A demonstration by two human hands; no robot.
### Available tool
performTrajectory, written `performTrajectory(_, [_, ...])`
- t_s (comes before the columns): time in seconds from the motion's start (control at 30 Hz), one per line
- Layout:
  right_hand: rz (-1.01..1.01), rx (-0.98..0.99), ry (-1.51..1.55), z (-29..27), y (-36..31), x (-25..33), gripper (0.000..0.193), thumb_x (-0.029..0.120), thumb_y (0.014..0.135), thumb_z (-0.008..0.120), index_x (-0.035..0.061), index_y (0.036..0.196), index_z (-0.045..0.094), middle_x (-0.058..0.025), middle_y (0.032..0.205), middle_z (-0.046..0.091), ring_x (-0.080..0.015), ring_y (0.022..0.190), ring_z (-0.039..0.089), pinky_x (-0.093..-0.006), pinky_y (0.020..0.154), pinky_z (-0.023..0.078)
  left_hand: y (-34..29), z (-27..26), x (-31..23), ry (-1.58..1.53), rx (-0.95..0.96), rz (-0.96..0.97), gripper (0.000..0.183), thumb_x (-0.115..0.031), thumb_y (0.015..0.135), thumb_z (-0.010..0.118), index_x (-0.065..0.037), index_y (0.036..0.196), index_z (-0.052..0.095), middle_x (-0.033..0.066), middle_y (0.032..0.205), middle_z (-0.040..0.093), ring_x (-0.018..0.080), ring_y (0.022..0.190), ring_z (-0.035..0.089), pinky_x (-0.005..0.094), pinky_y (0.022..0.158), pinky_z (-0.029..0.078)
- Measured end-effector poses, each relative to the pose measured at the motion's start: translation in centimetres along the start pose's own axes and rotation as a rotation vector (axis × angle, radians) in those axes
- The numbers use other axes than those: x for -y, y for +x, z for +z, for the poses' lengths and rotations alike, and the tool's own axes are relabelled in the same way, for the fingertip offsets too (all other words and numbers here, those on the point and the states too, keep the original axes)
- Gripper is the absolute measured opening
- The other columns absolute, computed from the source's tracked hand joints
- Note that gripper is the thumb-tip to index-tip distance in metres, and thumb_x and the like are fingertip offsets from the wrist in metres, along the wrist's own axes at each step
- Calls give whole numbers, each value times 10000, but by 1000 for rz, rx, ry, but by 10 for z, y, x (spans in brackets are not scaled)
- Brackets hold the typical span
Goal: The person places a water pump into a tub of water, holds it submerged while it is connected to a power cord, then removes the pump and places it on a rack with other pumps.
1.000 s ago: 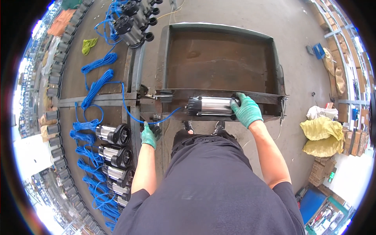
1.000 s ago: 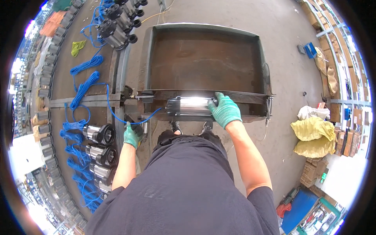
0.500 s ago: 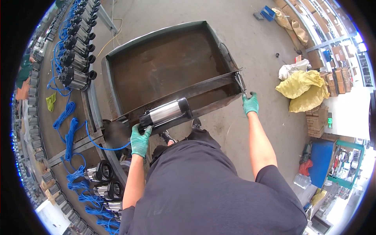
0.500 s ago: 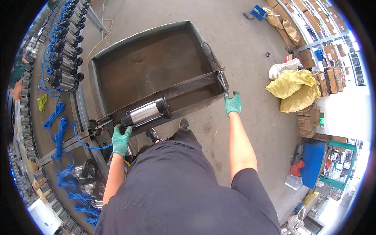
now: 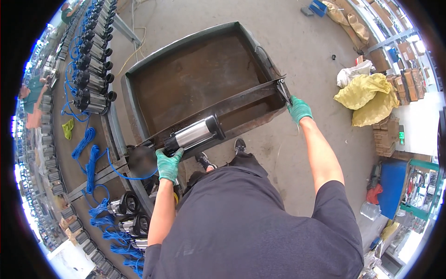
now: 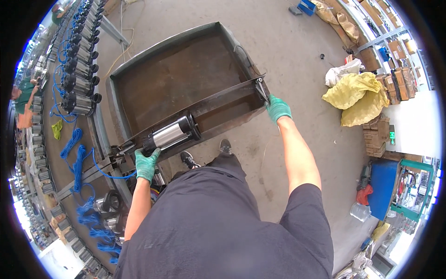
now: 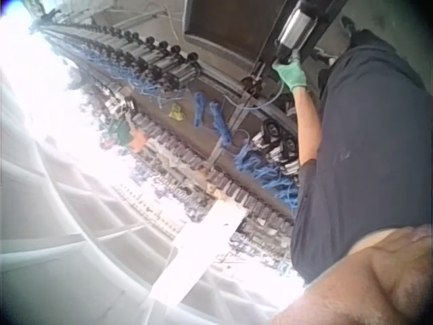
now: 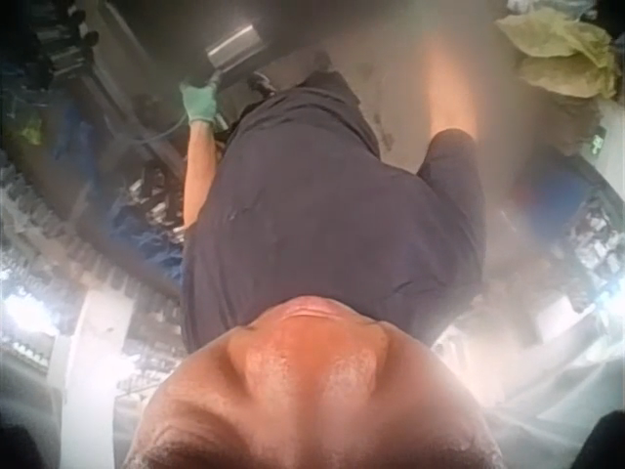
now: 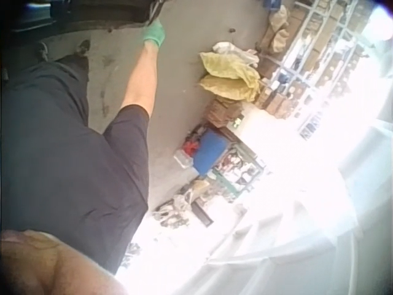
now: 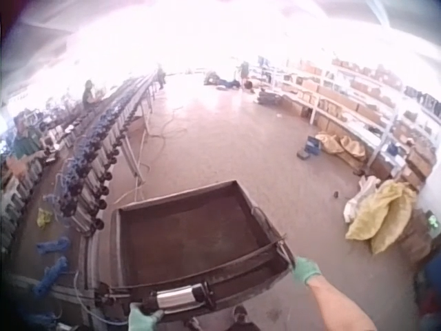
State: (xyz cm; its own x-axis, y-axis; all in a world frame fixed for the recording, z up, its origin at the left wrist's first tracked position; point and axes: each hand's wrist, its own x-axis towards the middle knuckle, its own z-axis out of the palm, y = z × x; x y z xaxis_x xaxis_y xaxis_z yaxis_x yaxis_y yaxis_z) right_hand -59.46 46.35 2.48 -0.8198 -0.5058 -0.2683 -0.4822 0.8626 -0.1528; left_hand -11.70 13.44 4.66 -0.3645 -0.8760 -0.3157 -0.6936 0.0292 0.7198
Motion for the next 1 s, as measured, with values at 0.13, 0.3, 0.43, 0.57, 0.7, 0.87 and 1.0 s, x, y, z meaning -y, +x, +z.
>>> performTrajectory(0.13, [86, -39, 526, -30, -8, 29, 231, 217, 1016, 645, 53, 1176, 673, -161, 868, 742, -265, 673, 732, -414, 616, 580, -2, -1, 1, 14, -11, -13, 710, -327, 772, 970, 29, 1211, 540, 153, 1094, 693, 243, 972, 643, 390, 927, 535])
performTrajectory(0.3, [153, -150, 1429, -17, -23, 16, 242, 153, 1047, 628, 1, 1225, 690, -48, 778, 674, -175, 573, 632, -315, 513, 496, 6, 2, 19, 108, -41, 64, 593, -278, 836, 933, 13, 1181, 549, 120, 1098, 717, 205, 965, 639, 355, 906, 540])
performTrajectory(0.43, [85, 52, 1823, -26, -72, 34, 259, 214, 1070, 653, 38, 1260, 656, -23, 799, 623, -157, 650, 609, -302, 570, 492, 0, -1, 10, 79, -17, 43, 590, -274, 841, 929, 14, 1184, 545, 121, 1100, 716, 204, 969, 639, 353, 907, 539])
performTrajectory(0.57, [62, 191, 1928, -26, -91, 62, 245, 248, 1072, 656, 66, 1236, 661, -4, 795, 607, -152, 617, 576, -282, 535, 446, 4, -2, 8, 83, 7, 49, 583, -266, 847, 922, 15, 1188, 540, 121, 1094, 715, 204, 966, 641, 351, 895, 541])
performTrajectory(0.7, [35, 231, 1968, -15, -93, 76, 235, 247, 1071, 659, 73, 1230, 664, -7, 800, 620, -158, 618, 602, -278, 534, 457, 8, 0, 14, 37, 5, 72, 688, -356, 803, 945, 27, 1208, 541, 149, 1080, 684, 258, 960, 641, 397, 912, 532])
performTrajectory(0.87, [0, 288, 1912, -3, -92, 93, 232, 215, 1069, 663, 62, 1243, 663, -32, 837, 650, -179, 663, 649, -292, 586, 514, 0, -5, 3, 6, 35, 18, 671, -326, 828, 933, 23, 1221, 516, 143, 1098, 699, 229, 979, 644, 371, 916, 533])
performTrajectory(1.0, [-115, 409, 1433, 22, -83, 123, 241, 157, 1080, 623, 15, 1274, 644, -57, 951, 698, -166, 768, 720, -322, 693, 602, -2, -5, -13, -1, 61, 13, 639, -287, 846, 922, 15, 1225, 506, 141, 1078, 712, 218, 964, 652, 357, 909, 536])
